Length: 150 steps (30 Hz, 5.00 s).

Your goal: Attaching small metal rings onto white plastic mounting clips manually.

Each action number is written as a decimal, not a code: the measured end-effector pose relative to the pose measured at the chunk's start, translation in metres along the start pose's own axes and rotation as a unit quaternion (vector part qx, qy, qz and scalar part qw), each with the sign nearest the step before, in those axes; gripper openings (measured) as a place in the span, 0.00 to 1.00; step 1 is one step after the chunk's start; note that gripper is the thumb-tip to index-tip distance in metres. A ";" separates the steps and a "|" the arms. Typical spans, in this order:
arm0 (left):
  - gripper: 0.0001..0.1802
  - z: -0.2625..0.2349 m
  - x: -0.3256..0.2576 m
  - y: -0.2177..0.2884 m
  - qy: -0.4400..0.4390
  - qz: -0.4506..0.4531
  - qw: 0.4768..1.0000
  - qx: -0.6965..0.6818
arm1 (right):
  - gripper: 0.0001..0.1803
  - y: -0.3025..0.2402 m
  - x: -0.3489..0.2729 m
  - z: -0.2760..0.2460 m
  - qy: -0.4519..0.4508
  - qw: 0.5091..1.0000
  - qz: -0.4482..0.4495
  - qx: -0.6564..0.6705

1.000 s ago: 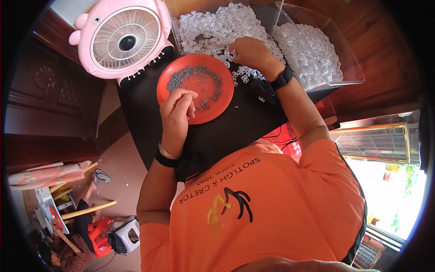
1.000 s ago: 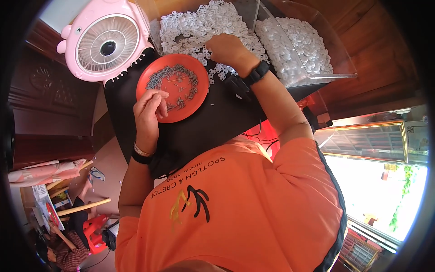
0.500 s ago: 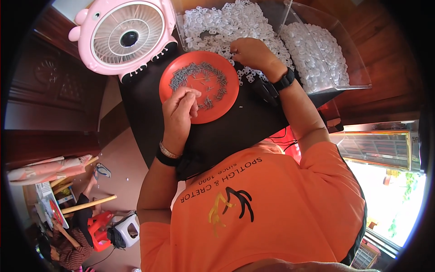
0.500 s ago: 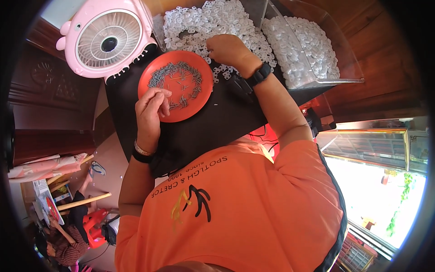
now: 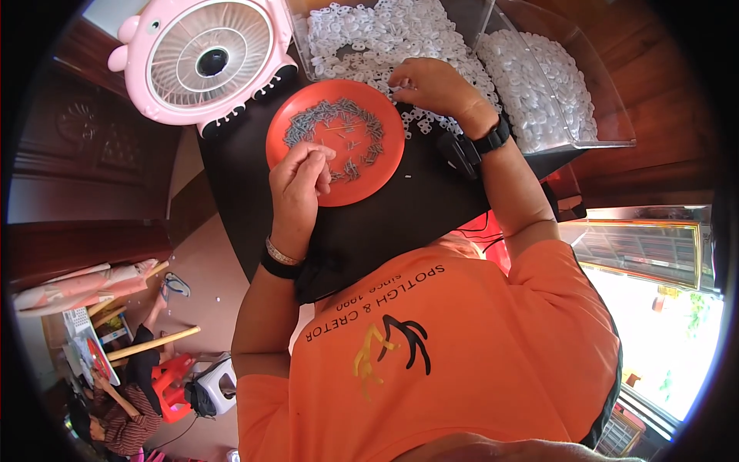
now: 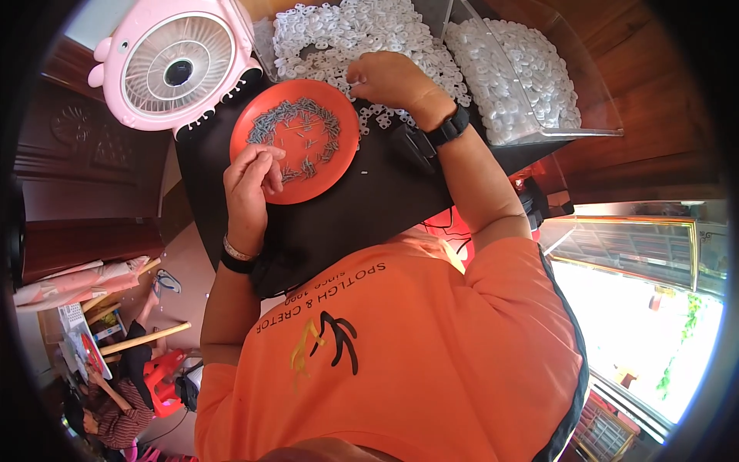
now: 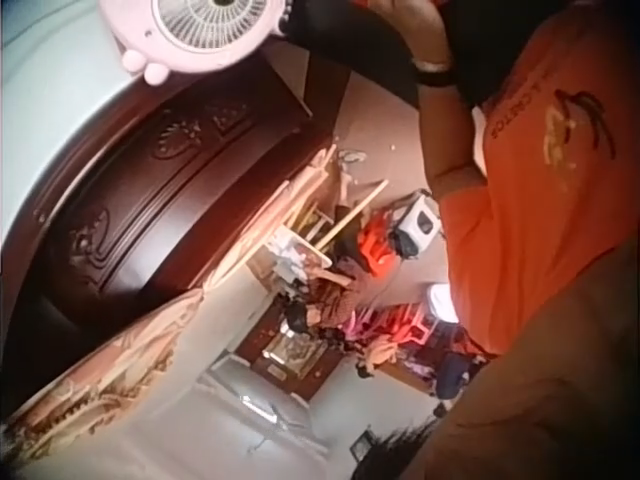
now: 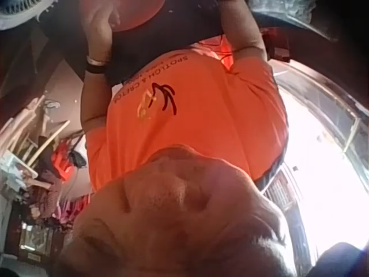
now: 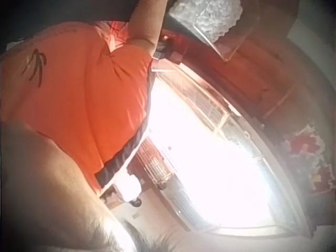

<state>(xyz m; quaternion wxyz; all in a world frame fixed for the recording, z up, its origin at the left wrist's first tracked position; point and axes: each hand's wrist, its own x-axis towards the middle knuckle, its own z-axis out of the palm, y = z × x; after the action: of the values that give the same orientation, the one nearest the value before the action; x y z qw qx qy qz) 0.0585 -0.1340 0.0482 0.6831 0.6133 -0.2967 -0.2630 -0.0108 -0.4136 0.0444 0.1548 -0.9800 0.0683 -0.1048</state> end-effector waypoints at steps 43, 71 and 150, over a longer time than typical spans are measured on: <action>0.11 -0.006 0.000 -0.002 0.032 0.015 0.998 -0.054 | 0.06 -0.131 -0.005 0.009 -0.034 0.833 -0.016 0.551; 0.08 -0.014 0.006 -0.006 0.071 -0.006 0.997 -0.042 | 0.11 -0.094 -0.001 0.018 -0.022 0.997 -0.077 0.009; 0.08 -0.008 0.003 -0.001 0.003 -0.002 1.000 0.010 | 0.11 -0.110 0.001 0.024 -0.113 0.802 0.023 0.586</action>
<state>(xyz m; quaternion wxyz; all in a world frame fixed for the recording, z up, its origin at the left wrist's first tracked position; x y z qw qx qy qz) 0.0664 -0.1311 0.0465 0.6774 0.6213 -0.2964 -0.2594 0.0065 -0.3035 0.0575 0.7089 -0.7052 -0.0021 -0.0093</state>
